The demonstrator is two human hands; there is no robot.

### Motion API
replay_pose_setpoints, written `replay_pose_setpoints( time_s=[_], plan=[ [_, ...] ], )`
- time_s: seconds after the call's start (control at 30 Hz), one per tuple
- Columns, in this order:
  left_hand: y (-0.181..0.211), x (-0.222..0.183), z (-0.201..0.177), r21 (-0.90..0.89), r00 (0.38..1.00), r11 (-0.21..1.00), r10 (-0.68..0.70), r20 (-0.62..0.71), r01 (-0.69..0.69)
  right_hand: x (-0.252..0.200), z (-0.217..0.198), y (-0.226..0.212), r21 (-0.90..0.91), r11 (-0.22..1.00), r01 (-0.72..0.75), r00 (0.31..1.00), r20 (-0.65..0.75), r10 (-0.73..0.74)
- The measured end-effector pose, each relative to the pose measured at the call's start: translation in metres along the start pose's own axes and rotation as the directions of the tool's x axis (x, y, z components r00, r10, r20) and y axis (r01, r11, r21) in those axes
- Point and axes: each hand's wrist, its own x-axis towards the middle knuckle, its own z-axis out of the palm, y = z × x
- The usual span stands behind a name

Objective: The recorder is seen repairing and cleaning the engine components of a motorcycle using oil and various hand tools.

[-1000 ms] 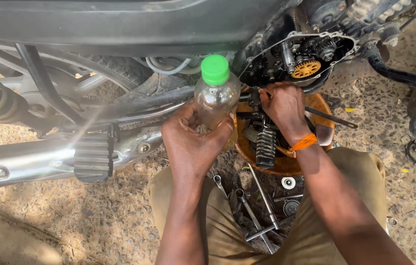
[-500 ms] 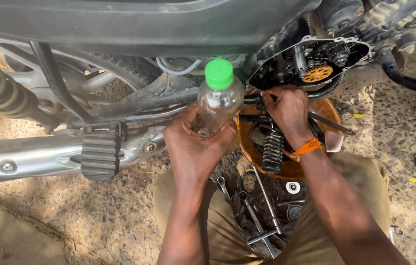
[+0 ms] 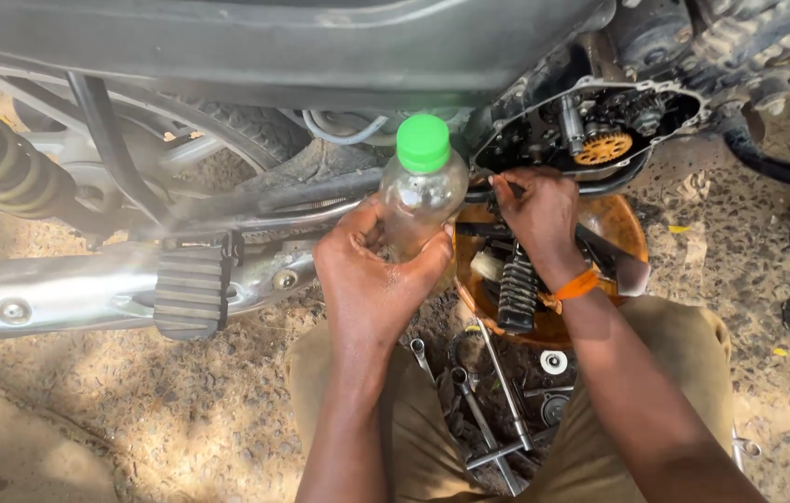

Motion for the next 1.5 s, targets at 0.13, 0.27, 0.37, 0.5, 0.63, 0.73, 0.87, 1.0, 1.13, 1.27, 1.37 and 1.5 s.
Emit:
replay_pose_setpoints(
  time_s=[0.13,0.27,0.37,0.5,0.63,0.73,0.87,1.0,1.13,1.27,1.37,1.5],
  plan=[
    [0.007,-0.002,0.000,-0.102,0.996,0.991,-0.088,0.008,0.088,-0.009,-0.004,0.000,0.005,0.999,-0.037,0.999,0.022,0.037],
    [0.003,-0.001,0.002,-0.011,0.998,0.998,-0.063,-0.012,0.063,0.001,-0.006,0.000,-0.007,0.993,-0.120,0.990,0.071,0.120],
    [0.011,0.000,0.003,-0.054,0.993,0.992,-0.111,0.026,0.112,0.002,-0.010,-0.002,-0.025,0.996,-0.090,0.993,0.077,0.092],
    [0.006,0.002,0.010,-0.037,0.998,0.998,-0.049,0.043,0.051,0.006,-0.009,0.007,-0.042,0.999,-0.004,0.998,0.063,0.006],
    [0.005,0.004,0.017,-0.019,0.995,0.996,-0.087,0.044,0.088,-0.001,-0.013,0.017,-0.086,0.996,0.025,0.996,0.082,-0.018],
    [0.006,0.003,0.014,-0.014,0.991,0.991,-0.130,0.039,0.130,-0.003,-0.013,0.018,-0.170,0.985,0.000,0.993,0.113,0.020],
    [0.010,0.000,0.009,-0.045,0.992,0.992,-0.118,0.041,0.120,-0.006,-0.015,0.005,-0.223,0.971,0.081,0.992,0.111,-0.058],
    [0.009,0.000,0.011,-0.036,0.998,0.998,-0.042,0.045,0.044,-0.001,-0.025,0.007,-0.245,0.968,0.051,0.993,0.119,-0.022],
    [0.007,-0.001,0.013,-0.051,0.997,0.996,-0.073,0.029,0.074,-0.006,-0.029,0.020,-0.225,0.974,-0.016,0.986,0.157,0.052],
    [0.007,0.000,0.017,-0.039,0.996,0.996,-0.081,0.042,0.083,-0.008,-0.030,0.016,-0.229,0.973,0.027,0.995,0.097,-0.005],
    [0.003,-0.002,0.017,-0.063,0.999,0.998,-0.016,0.044,0.019,-0.010,-0.039,0.020,-0.207,0.978,0.008,0.998,0.069,0.007],
    [0.007,-0.004,0.019,0.017,0.996,0.996,-0.085,0.039,0.085,-0.010,-0.026,0.016,-0.198,0.980,-0.018,0.995,0.098,0.038]
  ],
)
